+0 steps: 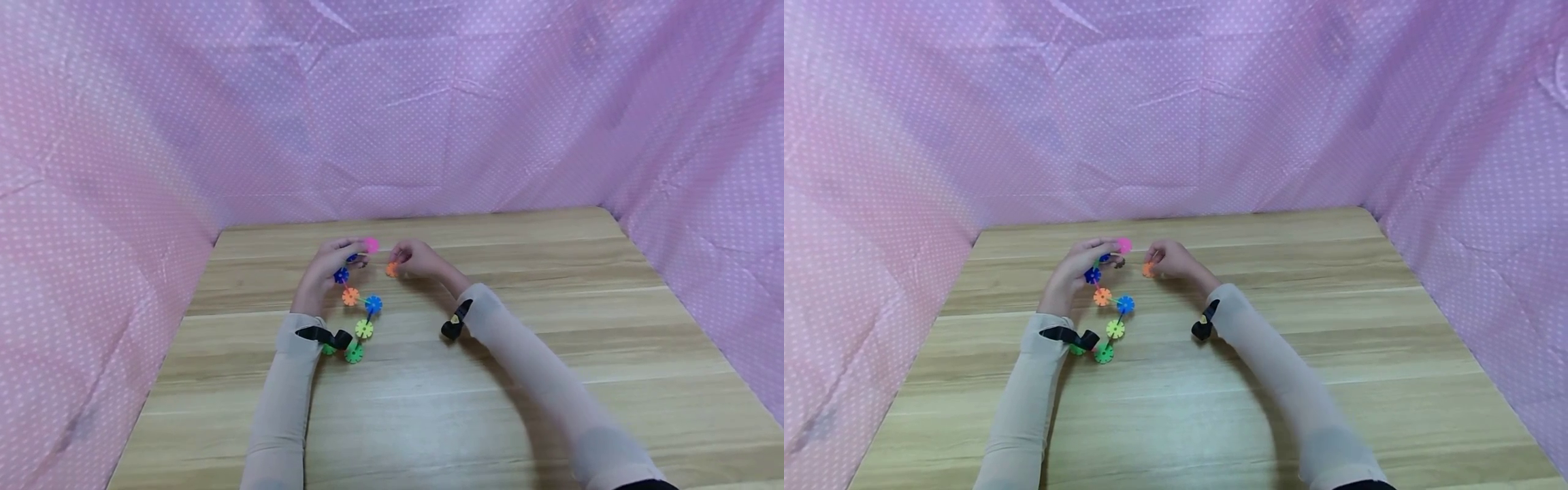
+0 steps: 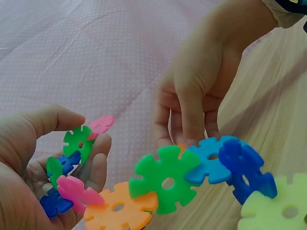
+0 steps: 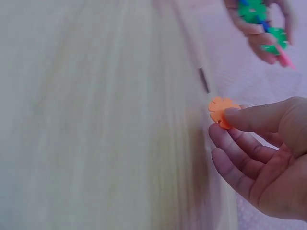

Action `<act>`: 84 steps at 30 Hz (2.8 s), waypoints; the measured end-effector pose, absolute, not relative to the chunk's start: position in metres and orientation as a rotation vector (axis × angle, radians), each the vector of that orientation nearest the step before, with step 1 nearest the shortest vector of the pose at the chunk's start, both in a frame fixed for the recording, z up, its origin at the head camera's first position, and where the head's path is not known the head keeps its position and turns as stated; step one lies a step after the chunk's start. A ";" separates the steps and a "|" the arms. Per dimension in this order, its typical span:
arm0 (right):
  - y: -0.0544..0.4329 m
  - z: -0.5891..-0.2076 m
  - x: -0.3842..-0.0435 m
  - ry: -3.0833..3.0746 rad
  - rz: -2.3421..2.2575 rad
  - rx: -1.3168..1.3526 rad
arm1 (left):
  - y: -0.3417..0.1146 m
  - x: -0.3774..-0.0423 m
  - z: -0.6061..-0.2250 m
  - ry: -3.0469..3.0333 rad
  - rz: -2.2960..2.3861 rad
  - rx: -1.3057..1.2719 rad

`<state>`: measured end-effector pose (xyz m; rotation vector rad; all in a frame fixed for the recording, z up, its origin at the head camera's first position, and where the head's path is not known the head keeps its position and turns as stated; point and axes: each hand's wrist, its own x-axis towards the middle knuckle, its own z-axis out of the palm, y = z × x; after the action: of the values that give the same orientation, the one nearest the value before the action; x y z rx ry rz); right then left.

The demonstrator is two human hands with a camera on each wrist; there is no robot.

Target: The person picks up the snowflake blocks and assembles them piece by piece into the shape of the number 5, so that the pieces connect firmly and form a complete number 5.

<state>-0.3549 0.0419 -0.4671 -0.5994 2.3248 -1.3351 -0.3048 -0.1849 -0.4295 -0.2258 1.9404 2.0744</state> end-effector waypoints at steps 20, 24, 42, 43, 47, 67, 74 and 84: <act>0.051 -0.451 -0.330 2.394 -1.883 -0.453 | -0.173 -0.307 -0.435 1.940 2.055 -0.188; 0.050 -0.452 -0.329 2.391 -1.906 -0.476 | -0.174 -0.308 -0.436 1.951 2.032 -0.190; 0.037 -0.453 -0.321 2.380 -2.004 -0.533 | -0.170 -0.306 -0.436 2.082 1.902 -0.235; 0.036 -0.453 -0.320 2.374 -2.006 -0.545 | -0.170 -0.306 -0.436 2.096 1.891 -0.244; 0.034 -0.453 -0.318 2.382 -1.994 -0.596 | -0.167 -0.305 -0.438 2.079 1.928 -0.263; 0.030 -0.457 -0.312 2.375 -2.096 -0.726 | -0.166 -0.298 -0.425 2.063 1.944 -0.309; 0.033 -0.443 -0.301 2.251 -2.200 -0.723 | -0.164 -0.297 -0.421 1.996 2.023 -0.299; 0.033 -0.443 -0.301 2.271 -2.195 -0.765 | -0.164 -0.301 -0.422 2.003 2.000 -0.211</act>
<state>-0.3014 0.0331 -0.4428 -0.7645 2.2709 -2.1954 -0.3009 -0.1640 -0.4217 -0.2109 2.0033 2.0001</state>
